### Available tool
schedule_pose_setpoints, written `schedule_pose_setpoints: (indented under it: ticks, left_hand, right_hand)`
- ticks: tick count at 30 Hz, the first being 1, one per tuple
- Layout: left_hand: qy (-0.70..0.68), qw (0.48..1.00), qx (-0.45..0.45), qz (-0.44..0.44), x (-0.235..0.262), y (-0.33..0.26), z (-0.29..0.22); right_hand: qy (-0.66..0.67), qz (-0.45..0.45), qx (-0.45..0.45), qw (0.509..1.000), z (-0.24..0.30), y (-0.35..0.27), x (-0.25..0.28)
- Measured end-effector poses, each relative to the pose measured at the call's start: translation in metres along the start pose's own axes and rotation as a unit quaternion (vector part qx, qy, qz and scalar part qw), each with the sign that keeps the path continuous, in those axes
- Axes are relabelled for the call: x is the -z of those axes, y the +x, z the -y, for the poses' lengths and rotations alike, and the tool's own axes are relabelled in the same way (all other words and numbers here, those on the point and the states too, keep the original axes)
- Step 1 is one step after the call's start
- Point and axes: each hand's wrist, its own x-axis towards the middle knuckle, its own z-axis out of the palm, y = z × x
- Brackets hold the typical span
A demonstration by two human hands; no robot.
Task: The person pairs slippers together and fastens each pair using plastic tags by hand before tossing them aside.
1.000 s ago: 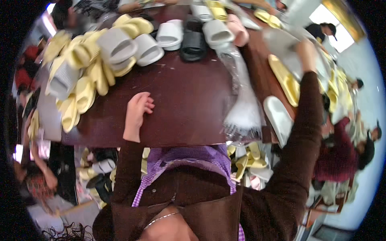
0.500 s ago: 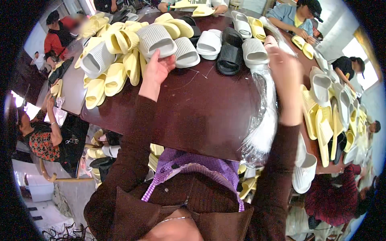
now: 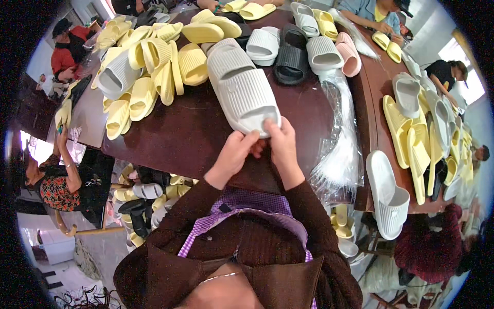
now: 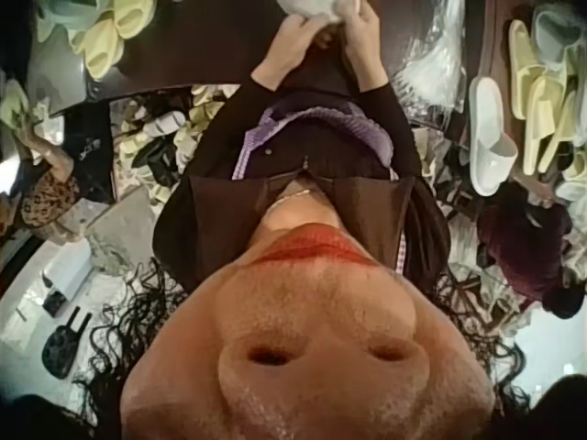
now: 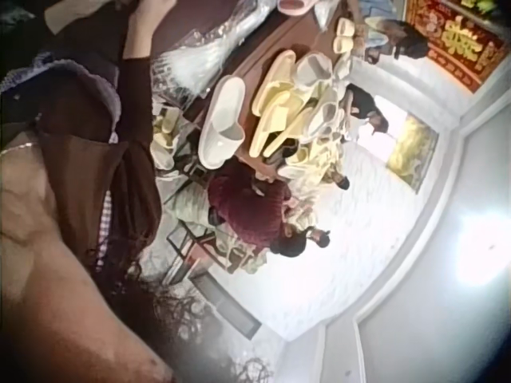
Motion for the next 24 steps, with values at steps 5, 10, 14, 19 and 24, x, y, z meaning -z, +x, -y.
schedule_pose_setpoints:
  ticks: [5,10,14,19,24]
  left_hand:
    - [-0.023,0.987,0.134,0.083,0.066,0.0,-0.004]
    - [-0.112,0.987,0.083,-0.081,0.087,0.026,-0.039]
    - [-0.106,0.97,0.004,-0.218,0.109,0.03,-0.039]
    - [-0.033,0.948,-0.092,-0.304,0.121,0.028,-0.044]
    - [-0.017,0.907,-0.151,-0.392,0.162,0.015,-0.092]
  right_hand:
    - [0.063,-0.076,0.025,0.995,0.025,-0.032,0.041]
    - [-0.058,-0.008,-0.019,0.998,0.038,-0.06,0.066]
    - [-0.174,0.03,-0.022,0.984,0.04,-0.071,0.06]
    - [-0.241,0.067,-0.036,0.968,0.036,-0.075,0.05]
    - [-0.307,-0.002,-0.029,0.951,0.068,-0.086,0.084]
